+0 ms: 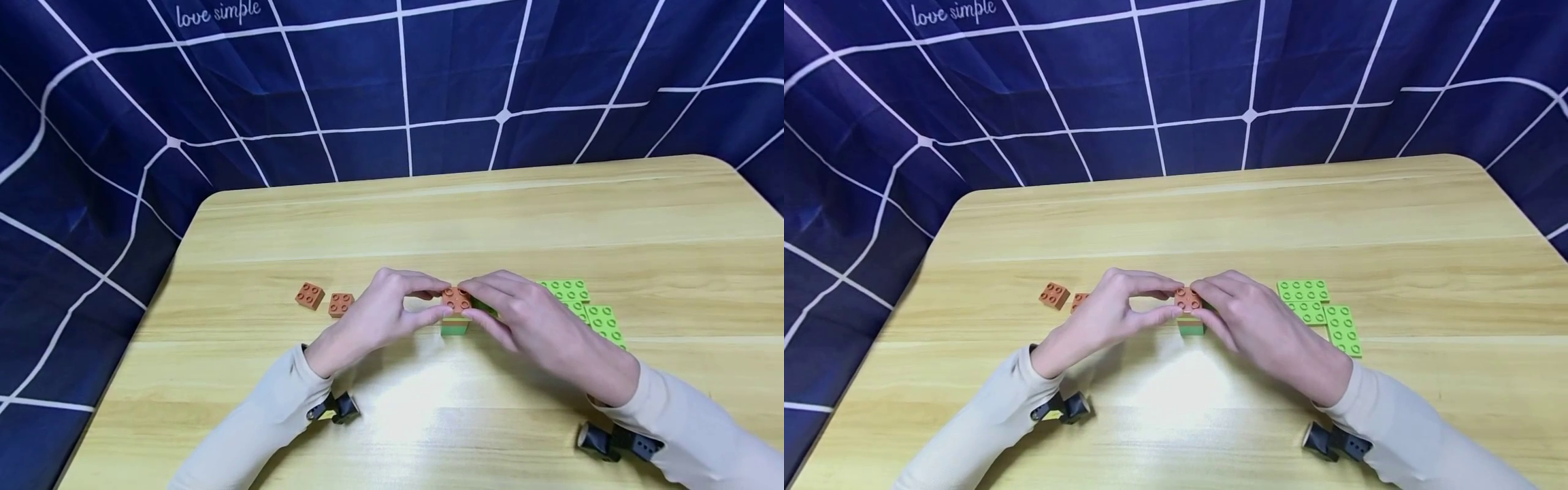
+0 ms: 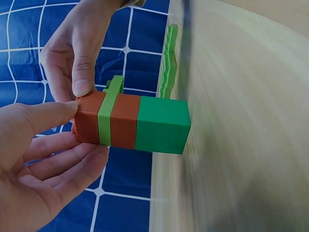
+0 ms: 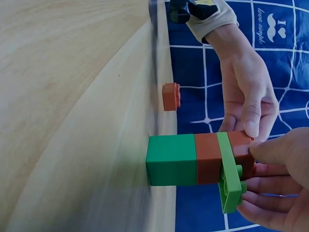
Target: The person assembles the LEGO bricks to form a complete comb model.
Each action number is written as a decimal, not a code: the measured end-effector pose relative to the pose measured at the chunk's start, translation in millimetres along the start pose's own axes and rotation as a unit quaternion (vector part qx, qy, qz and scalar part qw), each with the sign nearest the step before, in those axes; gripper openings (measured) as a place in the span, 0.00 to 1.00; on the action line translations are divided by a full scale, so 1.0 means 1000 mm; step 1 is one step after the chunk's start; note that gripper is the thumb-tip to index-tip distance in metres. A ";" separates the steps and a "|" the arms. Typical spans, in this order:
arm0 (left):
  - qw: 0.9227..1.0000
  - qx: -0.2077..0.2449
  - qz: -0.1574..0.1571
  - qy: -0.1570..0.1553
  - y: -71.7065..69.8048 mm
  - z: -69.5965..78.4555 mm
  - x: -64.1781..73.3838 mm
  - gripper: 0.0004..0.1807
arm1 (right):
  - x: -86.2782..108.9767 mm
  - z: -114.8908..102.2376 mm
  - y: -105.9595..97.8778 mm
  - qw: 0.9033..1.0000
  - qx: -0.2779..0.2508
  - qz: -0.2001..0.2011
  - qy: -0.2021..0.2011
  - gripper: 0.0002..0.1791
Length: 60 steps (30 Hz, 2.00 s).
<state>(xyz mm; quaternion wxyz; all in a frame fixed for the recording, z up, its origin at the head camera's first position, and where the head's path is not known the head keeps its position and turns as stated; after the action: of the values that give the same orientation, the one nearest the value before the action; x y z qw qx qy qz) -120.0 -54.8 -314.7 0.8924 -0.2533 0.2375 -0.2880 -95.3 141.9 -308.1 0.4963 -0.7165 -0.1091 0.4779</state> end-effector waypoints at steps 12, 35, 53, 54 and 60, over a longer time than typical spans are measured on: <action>1.000 0.002 0.006 0.001 0.002 0.000 -0.001 0.18 | 0.001 0.003 0.000 1.000 -0.013 0.009 0.005 0.29; 1.000 -0.018 0.018 0.000 -0.001 -0.002 0.002 0.18 | 0.033 0.049 -0.030 0.994 0.063 -0.048 0.075 0.23; 0.999 -0.019 0.036 0.006 -0.007 -0.009 0.000 0.17 | 0.089 0.062 -0.043 0.965 0.130 -0.131 0.188 0.24; 0.999 -0.019 0.036 0.006 -0.007 -0.009 -0.001 0.17 | 0.092 0.061 -0.044 0.960 0.134 -0.139 0.205 0.26; 0.999 -0.017 0.034 0.003 -0.007 -0.011 -0.002 0.16 | 0.103 0.057 -0.048 0.928 0.143 -0.176 0.295 0.34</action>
<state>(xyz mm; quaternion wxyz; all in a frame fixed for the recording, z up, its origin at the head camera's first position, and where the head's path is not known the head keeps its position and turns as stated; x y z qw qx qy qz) -129.9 -61.9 -318.3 0.8966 -0.2590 0.2537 -0.2544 -71.6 265.1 -331.2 0.6792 -0.7160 -0.0128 0.1610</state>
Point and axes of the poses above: each hand's wrist, its own x-axis away from the middle knuckle, its own y-axis out of the palm, z = x × y, the point moved 2 cm from there along -x, towards the middle knuckle, and after that the axes turned 10 degrees about x, right-handed, at the moved point
